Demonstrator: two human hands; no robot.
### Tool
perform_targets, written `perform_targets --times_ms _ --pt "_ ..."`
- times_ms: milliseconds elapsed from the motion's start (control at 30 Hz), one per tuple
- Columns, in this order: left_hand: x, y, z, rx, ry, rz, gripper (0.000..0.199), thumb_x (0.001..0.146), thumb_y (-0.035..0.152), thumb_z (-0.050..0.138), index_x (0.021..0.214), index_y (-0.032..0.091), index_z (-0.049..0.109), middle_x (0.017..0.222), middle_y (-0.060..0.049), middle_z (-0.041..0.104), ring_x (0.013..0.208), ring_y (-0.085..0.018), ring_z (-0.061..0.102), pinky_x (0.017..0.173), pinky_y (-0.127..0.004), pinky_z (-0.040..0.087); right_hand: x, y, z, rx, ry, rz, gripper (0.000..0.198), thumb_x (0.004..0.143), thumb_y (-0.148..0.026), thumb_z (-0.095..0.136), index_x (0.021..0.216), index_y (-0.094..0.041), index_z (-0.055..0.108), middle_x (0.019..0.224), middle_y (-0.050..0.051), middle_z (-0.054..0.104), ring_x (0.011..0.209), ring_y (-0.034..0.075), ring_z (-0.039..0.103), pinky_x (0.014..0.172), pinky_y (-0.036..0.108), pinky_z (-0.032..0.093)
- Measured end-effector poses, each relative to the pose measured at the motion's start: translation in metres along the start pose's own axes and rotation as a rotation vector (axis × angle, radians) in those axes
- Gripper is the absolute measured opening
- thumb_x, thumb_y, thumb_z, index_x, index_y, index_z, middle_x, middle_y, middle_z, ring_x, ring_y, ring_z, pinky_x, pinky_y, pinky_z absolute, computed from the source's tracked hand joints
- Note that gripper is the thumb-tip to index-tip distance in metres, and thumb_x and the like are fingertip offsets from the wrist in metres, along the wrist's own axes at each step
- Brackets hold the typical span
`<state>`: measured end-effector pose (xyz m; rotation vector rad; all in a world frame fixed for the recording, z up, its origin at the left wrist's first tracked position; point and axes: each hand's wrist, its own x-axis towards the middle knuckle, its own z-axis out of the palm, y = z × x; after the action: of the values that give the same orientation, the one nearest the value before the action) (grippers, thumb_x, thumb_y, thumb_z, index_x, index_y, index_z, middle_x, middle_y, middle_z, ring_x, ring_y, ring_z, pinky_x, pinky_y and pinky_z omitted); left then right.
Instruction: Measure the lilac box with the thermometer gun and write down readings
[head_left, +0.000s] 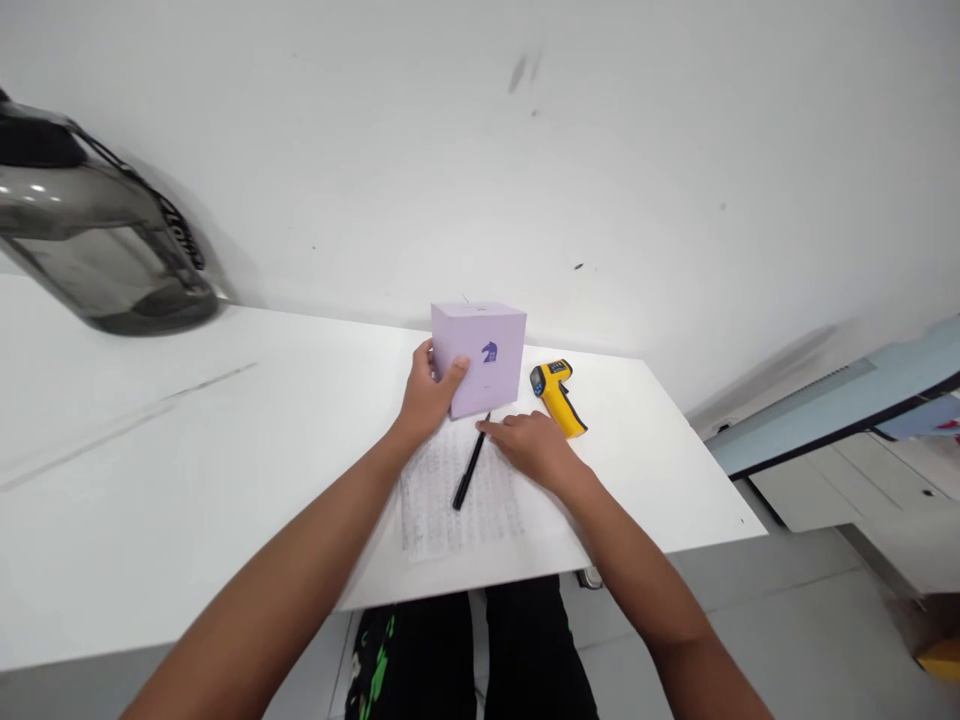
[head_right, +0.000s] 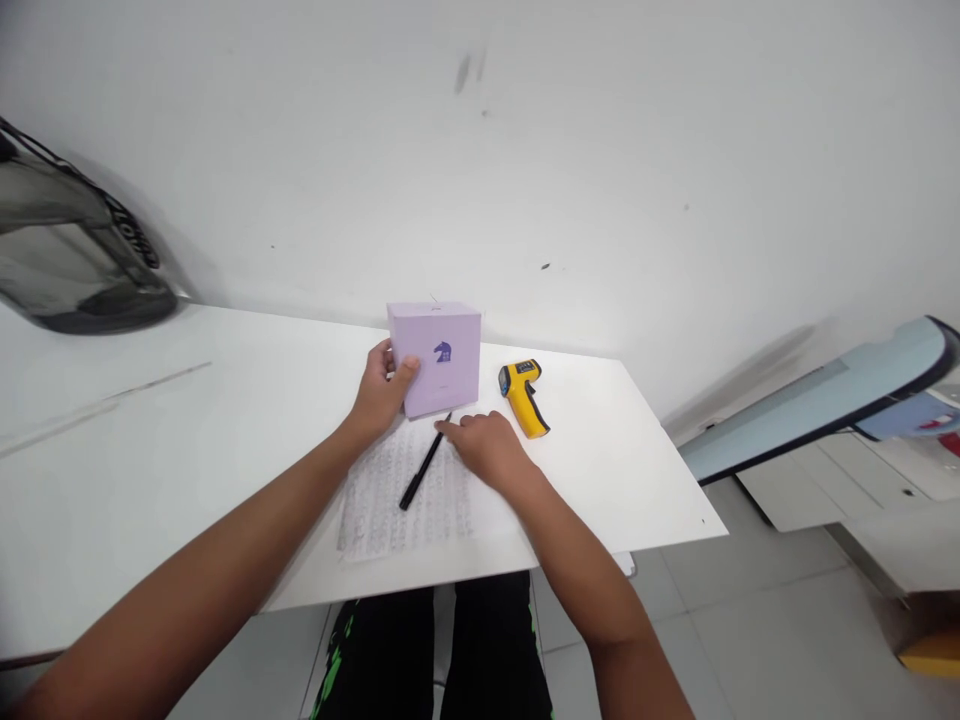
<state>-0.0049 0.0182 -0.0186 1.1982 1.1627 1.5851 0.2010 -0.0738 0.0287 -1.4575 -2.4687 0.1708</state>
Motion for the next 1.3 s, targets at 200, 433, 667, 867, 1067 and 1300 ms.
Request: perform_targets --times_ms 200,433,667,867,1067,1300 --pt "0.001 0.002 -0.001 -0.087 -0.027 -0.123 0.122 0.077 0.070 0.101 0.172 0.031 0.035 0.155 -0.019 0.069 0.155 -0.043 0.067 0.131 -0.063 0.056 0.001 -0.005 -0.001 -0.029 -0.074 -0.095 0.038 0.098 0.002 0.067 0.116 -0.023 0.088 0.087 0.007 0.080 0.083 0.024 0.071 0.083 0.037 0.049" --pt "-0.005 0.010 0.001 -0.103 -0.127 -0.109 0.113 0.077 0.068 0.100 0.165 0.031 0.039 0.170 -0.021 0.062 0.162 -0.045 0.061 0.135 -0.066 0.054 -0.061 0.030 0.002 0.560 0.055 -0.053 0.023 0.113 -0.046 0.068 0.118 -0.025 0.078 0.092 0.004 0.080 0.078 0.021 0.071 0.072 0.032 0.056" --pt "-0.009 0.012 -0.003 -0.037 -0.198 -0.054 0.100 0.083 0.072 0.092 0.158 0.028 0.043 0.172 -0.022 0.060 0.163 -0.046 0.060 0.137 -0.070 0.051 -0.065 0.029 0.010 0.870 0.144 0.140 0.071 0.105 -0.093 0.060 0.082 -0.026 0.065 0.068 -0.003 0.054 0.060 0.015 0.045 0.061 0.031 0.041" --pt "-0.009 0.013 -0.004 -0.041 -0.195 -0.019 0.099 0.082 0.074 0.092 0.156 0.028 0.045 0.169 -0.021 0.062 0.160 -0.046 0.062 0.136 -0.071 0.051 -0.062 0.023 0.007 0.781 0.059 0.273 0.065 0.101 -0.087 0.066 0.076 -0.027 0.064 0.065 -0.001 0.060 0.062 0.017 0.052 0.062 0.031 0.044" --pt "-0.009 0.013 -0.004 -0.030 -0.197 -0.006 0.101 0.081 0.078 0.091 0.155 0.026 0.045 0.166 -0.022 0.064 0.156 -0.046 0.065 0.134 -0.069 0.054 -0.060 0.018 0.004 0.752 0.065 0.354 0.061 0.096 -0.078 0.069 0.064 -0.025 0.063 0.061 0.000 0.057 0.062 0.017 0.052 0.062 0.032 0.044" --pt "-0.008 0.012 -0.004 -0.020 -0.175 0.007 0.098 0.081 0.076 0.092 0.154 0.027 0.048 0.166 -0.021 0.064 0.157 -0.046 0.064 0.134 -0.069 0.053 -0.056 0.017 0.003 0.788 0.064 0.365 0.060 0.092 -0.074 0.072 0.059 -0.026 0.057 0.059 -0.001 0.051 0.061 0.016 0.047 0.060 0.032 0.041"
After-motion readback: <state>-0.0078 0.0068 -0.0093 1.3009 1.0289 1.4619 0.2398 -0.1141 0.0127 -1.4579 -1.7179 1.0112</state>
